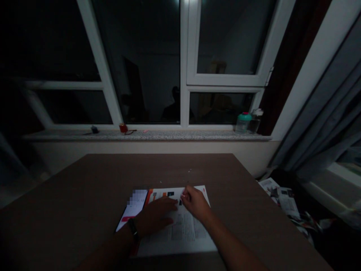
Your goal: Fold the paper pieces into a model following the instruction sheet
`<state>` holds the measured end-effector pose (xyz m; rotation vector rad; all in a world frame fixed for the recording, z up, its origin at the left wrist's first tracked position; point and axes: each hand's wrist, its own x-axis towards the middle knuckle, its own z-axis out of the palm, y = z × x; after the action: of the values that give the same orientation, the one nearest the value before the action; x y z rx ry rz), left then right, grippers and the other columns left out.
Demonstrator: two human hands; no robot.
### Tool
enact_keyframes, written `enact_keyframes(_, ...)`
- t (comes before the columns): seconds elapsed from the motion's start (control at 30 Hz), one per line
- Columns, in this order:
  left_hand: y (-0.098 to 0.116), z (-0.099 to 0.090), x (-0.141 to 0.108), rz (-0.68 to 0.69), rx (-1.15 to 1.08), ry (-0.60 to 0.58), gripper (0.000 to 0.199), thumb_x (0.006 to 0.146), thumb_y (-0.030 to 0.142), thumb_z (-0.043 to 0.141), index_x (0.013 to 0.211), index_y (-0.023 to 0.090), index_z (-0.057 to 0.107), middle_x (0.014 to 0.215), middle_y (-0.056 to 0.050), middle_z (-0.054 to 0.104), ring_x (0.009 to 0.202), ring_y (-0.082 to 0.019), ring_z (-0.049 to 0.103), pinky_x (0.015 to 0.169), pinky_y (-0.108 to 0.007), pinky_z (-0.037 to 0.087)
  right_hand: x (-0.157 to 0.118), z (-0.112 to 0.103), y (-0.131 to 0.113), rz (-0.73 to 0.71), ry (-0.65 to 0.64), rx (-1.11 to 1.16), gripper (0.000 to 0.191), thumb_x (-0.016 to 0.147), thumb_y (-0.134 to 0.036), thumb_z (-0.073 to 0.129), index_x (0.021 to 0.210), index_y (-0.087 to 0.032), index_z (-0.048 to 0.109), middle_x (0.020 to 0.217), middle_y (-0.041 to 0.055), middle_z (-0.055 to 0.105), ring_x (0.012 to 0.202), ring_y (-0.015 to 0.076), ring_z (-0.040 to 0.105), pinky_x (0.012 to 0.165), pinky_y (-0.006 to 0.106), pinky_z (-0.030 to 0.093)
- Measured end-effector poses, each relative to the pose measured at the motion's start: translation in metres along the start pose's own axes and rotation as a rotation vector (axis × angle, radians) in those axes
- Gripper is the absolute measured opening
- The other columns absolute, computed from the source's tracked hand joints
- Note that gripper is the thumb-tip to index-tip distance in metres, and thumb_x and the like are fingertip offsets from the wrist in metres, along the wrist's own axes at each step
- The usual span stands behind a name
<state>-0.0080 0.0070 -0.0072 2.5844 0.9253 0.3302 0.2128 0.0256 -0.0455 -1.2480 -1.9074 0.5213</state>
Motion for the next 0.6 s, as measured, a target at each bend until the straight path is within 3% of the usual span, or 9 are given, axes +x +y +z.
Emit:
enact_keyframes(0.13, -0.0023, 0.0012, -0.0005, -0.01, -0.002, -0.003, 0.037, 0.079, 0.019, 0.072, 0.113, 0.023, 0.059, 0.131, -0.005, 0.057, 0.123, -0.025, 0.049, 0.106, -0.042, 0.035, -0.0016, 0.0021, 0.0003, -0.044, -0.059, 0.024, 0.006, 0.082, -0.017, 0.056, 0.077, -0.02, 0.053, 0.07, -0.0023, 0.056, 0.063, 0.0124, 0.052, 0.059, 0.021, 0.036)
enact_keyframes(0.3, -0.0018, -0.001, -0.0001, -0.06, -0.01, -0.038, 0.043, 0.08, 0.019, 0.07, 0.119, 0.024, 0.054, 0.12, -0.005, 0.061, 0.112, -0.024, 0.054, 0.096, -0.038, 0.042, -0.0032, 0.0027, 0.0007, -0.101, -0.107, 0.014, 0.01, 0.076, -0.011, 0.058, 0.074, -0.02, 0.052, 0.069, -0.0035, 0.055, 0.063, 0.0117, 0.05, 0.059, 0.02, 0.035)
enact_keyframes(0.5, -0.0036, 0.0, -0.0003, -0.077, -0.009, -0.026, 0.035, 0.079, 0.02, 0.068, 0.112, 0.024, 0.056, 0.114, -0.005, 0.059, 0.105, -0.024, 0.055, 0.089, -0.035, 0.043, -0.0066, 0.0026, -0.0051, -0.095, -0.247, 0.095, 0.017, 0.066, -0.004, 0.061, 0.07, -0.019, 0.054, 0.062, -0.0073, 0.052, 0.058, 0.0094, 0.05, 0.054, 0.017, 0.033)
enact_keyframes(0.6, -0.0038, -0.0002, 0.0002, -0.047, -0.021, -0.014, 0.03, 0.086, 0.016, 0.059, 0.114, 0.024, 0.056, 0.112, -0.004, 0.06, 0.104, -0.022, 0.056, 0.091, -0.034, 0.042, -0.0089, 0.0025, -0.0085, -0.092, -0.307, 0.153, 0.017, 0.065, -0.005, 0.063, 0.067, -0.019, 0.054, 0.063, -0.0069, 0.055, 0.058, 0.0094, 0.05, 0.054, 0.017, 0.034)
